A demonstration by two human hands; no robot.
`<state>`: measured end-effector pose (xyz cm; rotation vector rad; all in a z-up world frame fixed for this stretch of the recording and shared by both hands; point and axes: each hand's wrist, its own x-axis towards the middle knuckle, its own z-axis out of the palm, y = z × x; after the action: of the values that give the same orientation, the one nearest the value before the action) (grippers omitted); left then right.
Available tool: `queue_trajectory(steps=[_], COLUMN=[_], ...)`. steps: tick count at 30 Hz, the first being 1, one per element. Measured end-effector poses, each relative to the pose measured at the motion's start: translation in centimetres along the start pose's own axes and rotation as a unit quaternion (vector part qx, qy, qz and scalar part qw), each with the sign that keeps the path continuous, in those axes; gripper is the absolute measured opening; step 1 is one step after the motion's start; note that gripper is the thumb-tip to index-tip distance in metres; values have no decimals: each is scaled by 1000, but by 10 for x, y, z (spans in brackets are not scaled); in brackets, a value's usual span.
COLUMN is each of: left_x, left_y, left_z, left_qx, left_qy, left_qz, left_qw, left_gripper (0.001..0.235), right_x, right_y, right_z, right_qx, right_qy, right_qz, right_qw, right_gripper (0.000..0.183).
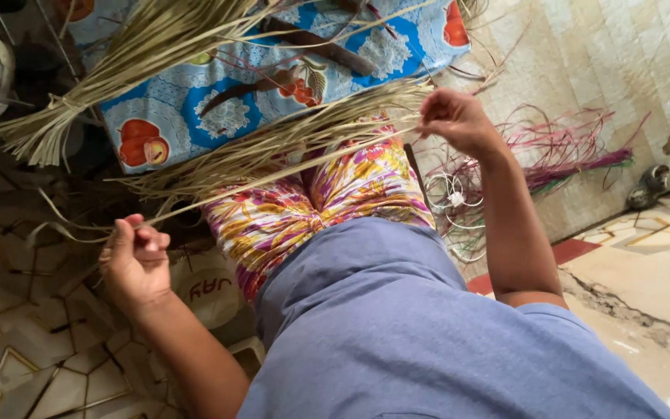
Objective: The person sits on the floor and repeatedly strikes dried plant stalks with a curved metal tool to split or flatten them. They handle the stalks one at a time, separating fibers and discarding debris onto the floor.
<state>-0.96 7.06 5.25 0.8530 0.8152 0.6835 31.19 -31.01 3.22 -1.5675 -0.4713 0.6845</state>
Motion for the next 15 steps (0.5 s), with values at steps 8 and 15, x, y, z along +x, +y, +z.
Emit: queue_trajectory(steps=[8,15], left_x=[58,81], left_y=[-7,-10], left_z=[-94,-146], left_qx=[-13,-162], left_qy=[114,97], left_qz=[-75,-181], left_qw=[991,965], left_gripper=[19,20], right_x=[4,16], right_y=[-29,-24], right_z=[-15,-11], right_qx=[-175,-228], right_qy=[38,35], right_qz=[42,50], right_qw=[983,972], right_gripper=[21,20])
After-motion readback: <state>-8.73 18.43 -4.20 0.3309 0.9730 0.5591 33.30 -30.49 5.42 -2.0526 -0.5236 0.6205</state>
